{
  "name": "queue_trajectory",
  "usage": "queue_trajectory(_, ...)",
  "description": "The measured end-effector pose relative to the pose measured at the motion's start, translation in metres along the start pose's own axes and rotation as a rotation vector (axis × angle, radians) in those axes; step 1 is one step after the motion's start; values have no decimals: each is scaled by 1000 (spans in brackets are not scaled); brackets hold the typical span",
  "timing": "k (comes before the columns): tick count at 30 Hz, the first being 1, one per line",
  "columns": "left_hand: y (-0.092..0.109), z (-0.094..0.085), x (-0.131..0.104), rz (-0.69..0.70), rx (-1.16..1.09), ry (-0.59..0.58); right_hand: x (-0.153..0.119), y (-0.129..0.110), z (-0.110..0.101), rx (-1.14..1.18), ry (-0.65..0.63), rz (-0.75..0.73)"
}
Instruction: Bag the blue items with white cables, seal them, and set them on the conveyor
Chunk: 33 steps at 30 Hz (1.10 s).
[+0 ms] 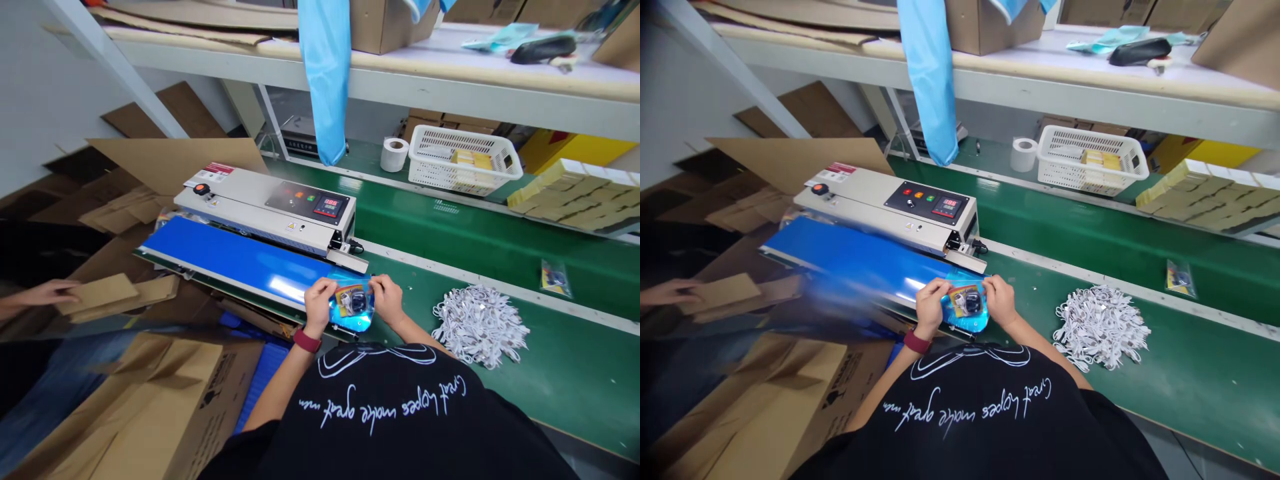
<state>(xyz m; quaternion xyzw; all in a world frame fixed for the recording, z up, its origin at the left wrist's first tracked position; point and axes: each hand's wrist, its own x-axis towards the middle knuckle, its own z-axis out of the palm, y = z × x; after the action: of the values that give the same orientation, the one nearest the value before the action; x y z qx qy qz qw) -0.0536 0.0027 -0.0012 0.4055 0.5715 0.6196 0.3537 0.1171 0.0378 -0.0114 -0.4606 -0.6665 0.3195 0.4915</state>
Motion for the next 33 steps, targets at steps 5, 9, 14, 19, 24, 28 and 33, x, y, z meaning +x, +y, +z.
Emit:
queue_trajectory(5,-7,-1,-3,-496,-391,-88,10,3,12,466,9,500)
queue_trajectory(9,-8,-16,-16,-676,-501,-320,18,10,13,598,74,625)
queue_trajectory(14,-14,-15,-21,-646,-606,-164,24,10,17,661,78,743)
queue_trajectory(19,-13,-1,-18,-659,-609,-60,28,10,23,677,27,783)
queue_trajectory(24,-8,-3,-17,-711,-561,2,28,10,24,635,38,741)
queue_trajectory(28,-4,-17,-11,-604,-368,-4,26,6,15,592,-2,591)
queue_trajectory(33,5,-18,4,-476,-140,-159,27,-8,5,517,-193,461)
